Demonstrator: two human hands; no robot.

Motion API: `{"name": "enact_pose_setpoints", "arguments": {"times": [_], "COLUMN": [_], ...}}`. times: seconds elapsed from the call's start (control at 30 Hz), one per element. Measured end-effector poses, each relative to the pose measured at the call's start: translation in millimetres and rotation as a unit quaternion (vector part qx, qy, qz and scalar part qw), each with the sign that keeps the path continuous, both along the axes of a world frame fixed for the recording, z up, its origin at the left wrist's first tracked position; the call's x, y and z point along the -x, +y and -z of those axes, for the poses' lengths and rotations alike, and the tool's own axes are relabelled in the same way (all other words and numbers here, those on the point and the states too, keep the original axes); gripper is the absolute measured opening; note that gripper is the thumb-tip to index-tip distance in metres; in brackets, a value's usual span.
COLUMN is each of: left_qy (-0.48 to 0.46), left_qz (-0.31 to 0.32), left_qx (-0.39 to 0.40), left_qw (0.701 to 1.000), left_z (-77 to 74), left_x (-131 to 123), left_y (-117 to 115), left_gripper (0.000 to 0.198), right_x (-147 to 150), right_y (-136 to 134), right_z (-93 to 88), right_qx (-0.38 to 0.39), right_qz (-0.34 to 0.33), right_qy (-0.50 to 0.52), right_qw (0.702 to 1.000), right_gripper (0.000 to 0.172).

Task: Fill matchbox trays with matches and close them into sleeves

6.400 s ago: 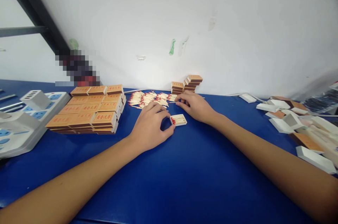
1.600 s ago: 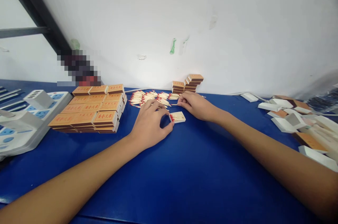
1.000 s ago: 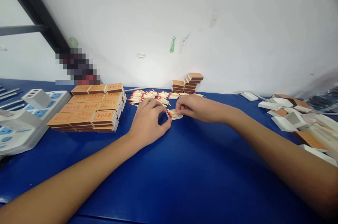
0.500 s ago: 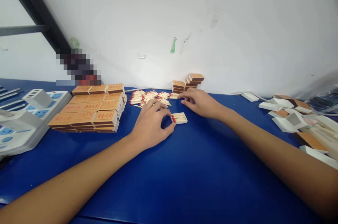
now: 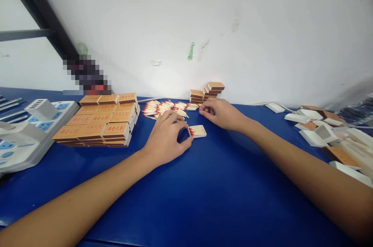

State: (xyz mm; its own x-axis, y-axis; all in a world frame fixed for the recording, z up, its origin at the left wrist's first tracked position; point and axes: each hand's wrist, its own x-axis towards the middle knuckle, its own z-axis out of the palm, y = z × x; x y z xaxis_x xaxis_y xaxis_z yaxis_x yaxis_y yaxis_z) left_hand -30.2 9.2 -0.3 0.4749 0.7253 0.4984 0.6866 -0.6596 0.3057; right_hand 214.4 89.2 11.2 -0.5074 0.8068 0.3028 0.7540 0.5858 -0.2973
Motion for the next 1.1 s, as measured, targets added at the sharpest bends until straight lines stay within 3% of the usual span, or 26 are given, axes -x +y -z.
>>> {"name": "enact_pose_setpoints", "arguments": {"times": [0.17, 0.33, 0.43, 0.53, 0.67, 0.73, 0.8, 0.97, 1.1], "left_qy": [-0.025, -0.008, -0.004, 0.000, 0.000, 0.001, 0.002, -0.006, -0.012], "left_qz": [0.069, 0.088, 0.090, 0.098, 0.099, 0.097, 0.099, 0.108, 0.105], "left_qx": [-0.007, 0.022, 0.021, 0.022, 0.029, 0.028, 0.029, 0.035, 0.027], "left_qw": [0.997, 0.996, 0.996, 0.995, 0.995, 0.995, 0.995, 0.993, 0.994], "left_z": [-3.8, -2.4, -1.5, -1.4, -1.3, -1.3, -1.2, -1.2, -3.6], "left_x": [0, 1, 1, 1, 1, 0, -2, -3, -1], "left_y": [-1, -3, -3, -3, -4, -4, -5, -5, -4], "left_gripper": [0.017, 0.020, 0.018, 0.019, 0.027, 0.036, 0.034, 0.020, 0.019], "right_x": [-14, -67, -120, -175, -219, -216, -195, -98, -34], "right_y": [0, -7, -16, -26, -35, -36, -34, -16, 4], "right_z": [-22.8, -53.4, -54.1, -46.8, -39.6, -36.7, -32.7, -28.9, -43.0], "right_qx": [0.013, 0.013, 0.000, -0.027, -0.030, -0.034, -0.042, -0.035, -0.017], "right_qz": [0.035, 0.187, 0.299, 0.432, 0.472, 0.459, 0.421, 0.328, 0.341], "right_qy": [-0.001, -0.016, -0.036, -0.075, -0.112, -0.089, -0.028, 0.085, 0.078], "right_qw": [0.999, 0.982, 0.954, 0.898, 0.874, 0.883, 0.906, 0.940, 0.936], "right_gripper": [0.018, 0.019, 0.015, 0.009, 0.009, 0.007, 0.010, 0.035, 0.064]}}
